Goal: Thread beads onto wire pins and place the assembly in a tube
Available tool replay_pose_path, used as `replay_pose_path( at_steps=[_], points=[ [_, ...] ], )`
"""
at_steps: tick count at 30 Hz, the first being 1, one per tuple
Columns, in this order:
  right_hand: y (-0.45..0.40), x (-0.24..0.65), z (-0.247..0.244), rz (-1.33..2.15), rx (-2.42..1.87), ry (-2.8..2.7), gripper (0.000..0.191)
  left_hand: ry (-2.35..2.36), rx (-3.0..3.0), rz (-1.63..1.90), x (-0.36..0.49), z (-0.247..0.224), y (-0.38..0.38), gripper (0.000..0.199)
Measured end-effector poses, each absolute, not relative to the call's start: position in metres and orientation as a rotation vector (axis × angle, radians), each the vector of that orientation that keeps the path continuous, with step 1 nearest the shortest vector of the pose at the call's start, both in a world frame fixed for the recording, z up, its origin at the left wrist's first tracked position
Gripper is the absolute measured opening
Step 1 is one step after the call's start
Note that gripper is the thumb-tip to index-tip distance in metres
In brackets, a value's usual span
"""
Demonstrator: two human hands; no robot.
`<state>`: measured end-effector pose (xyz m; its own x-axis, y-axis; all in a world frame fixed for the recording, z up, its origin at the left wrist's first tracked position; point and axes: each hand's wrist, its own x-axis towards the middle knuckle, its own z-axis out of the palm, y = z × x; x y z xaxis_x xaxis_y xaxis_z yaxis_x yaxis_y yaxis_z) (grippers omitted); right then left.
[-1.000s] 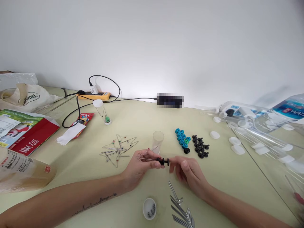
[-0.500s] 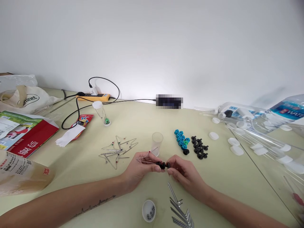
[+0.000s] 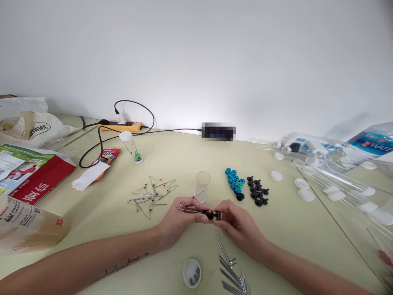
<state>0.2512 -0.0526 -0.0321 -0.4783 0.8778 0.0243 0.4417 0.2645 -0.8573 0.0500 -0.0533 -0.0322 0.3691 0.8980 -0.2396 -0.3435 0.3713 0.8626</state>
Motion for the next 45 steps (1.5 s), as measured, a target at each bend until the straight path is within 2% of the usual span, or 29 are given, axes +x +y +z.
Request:
replay_pose_path(
  at_steps=[5,9,11,17,22,26,30,36,39,43,45],
  points=[
    [-0.0528,0.2522,-0.0334,1.148,-1.120,-2.082,0.035,0.814,0.828,0.902,0.0500,-0.0328,-0.0539,0.019],
    [-0.0530,0.2521,-0.0355,1.151,-1.171,-2.005,0.020,0.832,0.821,0.912,0.0493,-0.0330,-0.0532,0.018],
    [-0.0531,0.2520,-0.0358,1.153,-1.181,-1.991,0.020,0.830,0.818,0.911,0.0494,-0.0327,-0.0529,0.018],
    [-0.0520,0.2524,-0.0310,1.131,-1.098,-2.137,0.042,0.825,0.842,0.905,0.0509,-0.0318,-0.0536,0.019],
    [-0.0533,0.2511,-0.0357,1.167,-1.149,-2.031,0.022,0.813,0.798,0.921,0.0500,-0.0317,-0.0531,0.018],
    [-0.0533,0.2514,-0.0366,1.145,-1.133,-2.037,0.027,0.814,0.799,0.915,0.0497,-0.0327,-0.0531,0.018],
    [-0.0519,0.2524,-0.0310,1.096,-1.102,-2.130,0.046,0.849,0.836,0.915,0.0501,-0.0342,-0.0534,0.019],
    [-0.0534,0.2507,-0.0346,1.147,-1.143,-2.056,0.022,0.820,0.779,0.920,0.0497,-0.0317,-0.0529,0.019],
    [-0.0534,0.2513,-0.0363,1.088,-1.146,-2.075,0.024,0.827,0.795,0.914,0.0497,-0.0307,-0.0532,0.019],
    [-0.0526,0.2528,-0.0333,1.006,-1.071,-2.215,0.041,0.815,0.819,0.889,0.0503,-0.0312,-0.0536,0.020],
    [-0.0529,0.2528,-0.0330,0.972,-1.081,-2.226,0.038,0.817,0.815,0.891,0.0504,-0.0317,-0.0534,0.020]
  ],
)
